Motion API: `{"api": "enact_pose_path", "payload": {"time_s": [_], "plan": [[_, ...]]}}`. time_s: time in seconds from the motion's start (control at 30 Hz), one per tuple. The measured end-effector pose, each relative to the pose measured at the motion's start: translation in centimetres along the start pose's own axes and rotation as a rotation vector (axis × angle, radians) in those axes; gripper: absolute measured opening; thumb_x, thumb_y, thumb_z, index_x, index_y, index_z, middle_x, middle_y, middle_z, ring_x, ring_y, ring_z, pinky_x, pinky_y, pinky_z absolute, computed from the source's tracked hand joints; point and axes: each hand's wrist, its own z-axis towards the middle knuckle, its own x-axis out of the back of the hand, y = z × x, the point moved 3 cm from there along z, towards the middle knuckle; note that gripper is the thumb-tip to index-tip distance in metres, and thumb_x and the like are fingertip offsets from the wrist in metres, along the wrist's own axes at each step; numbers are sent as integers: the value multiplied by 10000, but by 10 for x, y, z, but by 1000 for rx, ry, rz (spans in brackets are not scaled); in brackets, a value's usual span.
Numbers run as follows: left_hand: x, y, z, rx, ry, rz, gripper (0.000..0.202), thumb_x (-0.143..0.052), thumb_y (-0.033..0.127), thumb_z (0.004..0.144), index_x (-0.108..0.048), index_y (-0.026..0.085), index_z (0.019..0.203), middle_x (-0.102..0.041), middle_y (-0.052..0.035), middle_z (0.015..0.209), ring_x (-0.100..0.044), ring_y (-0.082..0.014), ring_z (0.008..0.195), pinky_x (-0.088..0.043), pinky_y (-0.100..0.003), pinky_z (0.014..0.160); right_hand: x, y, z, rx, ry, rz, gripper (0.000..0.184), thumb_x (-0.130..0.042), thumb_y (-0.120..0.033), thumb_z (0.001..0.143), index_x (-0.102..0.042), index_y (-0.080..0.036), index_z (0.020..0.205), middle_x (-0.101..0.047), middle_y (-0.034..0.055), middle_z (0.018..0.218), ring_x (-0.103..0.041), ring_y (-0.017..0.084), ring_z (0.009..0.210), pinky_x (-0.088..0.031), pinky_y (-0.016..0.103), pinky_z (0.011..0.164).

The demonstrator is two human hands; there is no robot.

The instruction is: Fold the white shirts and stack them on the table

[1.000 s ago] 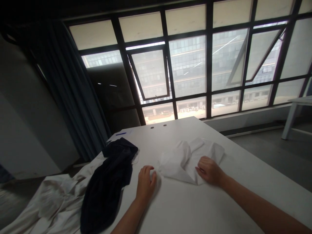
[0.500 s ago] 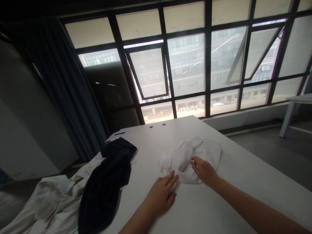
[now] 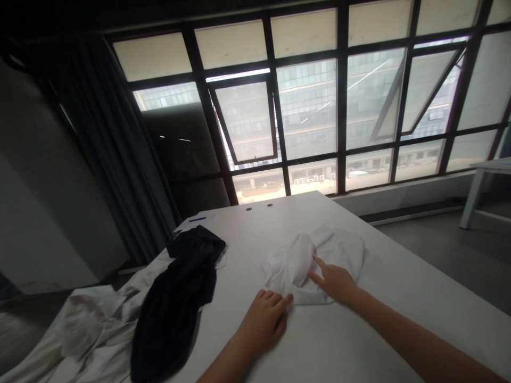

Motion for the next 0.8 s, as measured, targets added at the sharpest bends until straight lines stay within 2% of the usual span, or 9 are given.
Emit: {"api": "enact_pose_path", "payload": {"time_s": [0.1,0.23,0.4,0.47,0.53,0.6,0.67,0.73,0.8], "plan": [[0,5,2,-41,-10,32,515,-570,145,823,-555,287,1318,-667,-63,1019,-586,-243,972,-430,-410,912,1,-4,6,37,-26,107,588,-307,-627,985,-621,-178,1199,-724,143,966,-678,270,893,-440,360,770],[2,7,0,-136,14,56,459,-562,158,840,-573,286,1281,-686,-60,984,-600,-246,952,-451,-423,881,17,-23,8,173,92,214,353,-343,-391,1030,-623,-191,949,-669,91,968,-620,211,925,-442,328,841],[9,-5,-18,-184,362,153,491,-503,154,855,-520,274,1330,-625,-126,1281,-577,-290,1186,-451,-487,973,44,-69,-18,517,212,237,203,-418,-217,987,-612,-194,935,-637,91,1014,-564,223,979,-448,373,906],[14,-10,-27,-200,503,197,535,-505,173,848,-481,296,1368,-566,-129,1381,-519,-317,1286,-428,-533,1018,47,-91,-39,679,209,242,143,-476,-192,951,-619,-200,959,-642,94,1053,-544,237,1056,-425,409,971],[18,-11,-32,-238,564,211,588,-517,205,834,-442,290,1411,-500,-139,1456,-456,-346,1350,-399,-574,1046,43,-111,-61,838,183,253,118,-530,-208,919,-625,-207,989,-654,88,1084,-518,251,1143,-371,444,1050],[23,-9,-31,-259,516,207,596,-519,260,837,-444,268,1428,-477,-144,1479,-410,-367,1382,-357,-608,1075,35,-124,-79,975,133,267,142,-595,-292,881,-634,-218,996,-670,76,1076,-516,266,1169,-350,454,1073],[25,-6,-26,-246,370,183,535,-504,307,855,-508,257,1388,-569,-134,1385,-468,-355,1334,-322,-614,1099,28,-129,-87,1049,82,292,164,-630,-350,838,-642,-227,946,-683,61,997,-566,255,1079,-408,412,999],[24,-5,-19,-195,195,141,380,-470,305,884,-634,254,1223,-703,-110,1108,-618,-303,1124,-370,-569,1067,27,-123,-81,993,80,307,110,-598,-321,840,-634,-224,876,-667,45,861,-603,209,878,-457,340,838],[21,-6,-14,-139,55,112,274,-432,288,913,-699,247,960,-697,-78,801,-664,-243,836,-473,-480,924,32,-106,-66,827,133,297,108,-534,-268,875,-626,-213,875,-647,43,820,-585,179,765,-441,305,741]]}}
